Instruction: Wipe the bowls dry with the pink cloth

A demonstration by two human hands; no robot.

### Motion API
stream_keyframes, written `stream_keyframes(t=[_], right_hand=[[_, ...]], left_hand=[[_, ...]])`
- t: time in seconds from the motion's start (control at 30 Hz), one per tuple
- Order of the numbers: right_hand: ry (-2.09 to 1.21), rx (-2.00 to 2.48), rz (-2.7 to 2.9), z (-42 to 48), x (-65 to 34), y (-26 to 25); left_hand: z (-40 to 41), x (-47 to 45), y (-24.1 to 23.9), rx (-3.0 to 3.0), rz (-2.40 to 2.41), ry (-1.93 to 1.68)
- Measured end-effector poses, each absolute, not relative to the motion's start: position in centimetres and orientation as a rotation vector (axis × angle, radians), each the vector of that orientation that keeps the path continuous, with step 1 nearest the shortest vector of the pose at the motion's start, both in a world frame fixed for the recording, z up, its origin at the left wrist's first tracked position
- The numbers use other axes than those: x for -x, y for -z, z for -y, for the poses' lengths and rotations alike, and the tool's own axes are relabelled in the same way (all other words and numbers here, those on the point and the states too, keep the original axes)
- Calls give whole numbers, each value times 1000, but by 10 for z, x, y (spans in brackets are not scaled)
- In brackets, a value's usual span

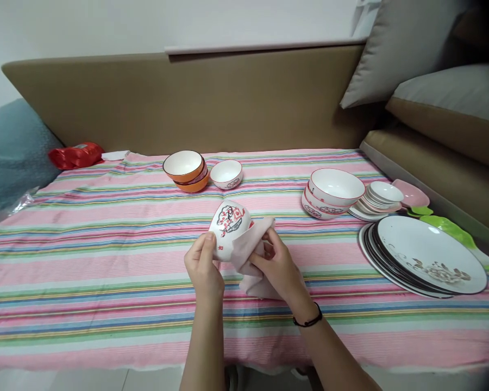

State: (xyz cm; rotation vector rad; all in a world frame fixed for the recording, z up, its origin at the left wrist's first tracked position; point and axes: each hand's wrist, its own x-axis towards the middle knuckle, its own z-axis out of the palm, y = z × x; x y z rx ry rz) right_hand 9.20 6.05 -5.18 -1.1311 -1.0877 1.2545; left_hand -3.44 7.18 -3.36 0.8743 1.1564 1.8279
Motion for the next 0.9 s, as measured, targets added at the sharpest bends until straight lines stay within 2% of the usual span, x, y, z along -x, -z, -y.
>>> stream_keyframes(t=[0.2, 0.4, 0.67, 0.9], right_hand=[[-1324, 1060, 1025, -61, -92, 54], [-1301, 1225, 914, -64, -92, 62], [-1460, 983, 674, -67, -91, 70], [-1400, 1043, 850, -61, -96, 55]], left_hand=[[-66, 39, 29, -1168, -1250, -1734], [-67, 36, 36, -1107, -1250, -1679], [-71, 32, 40, -1145, -1179, -1624], [-74, 32, 39, -914, -1053, -1756]])
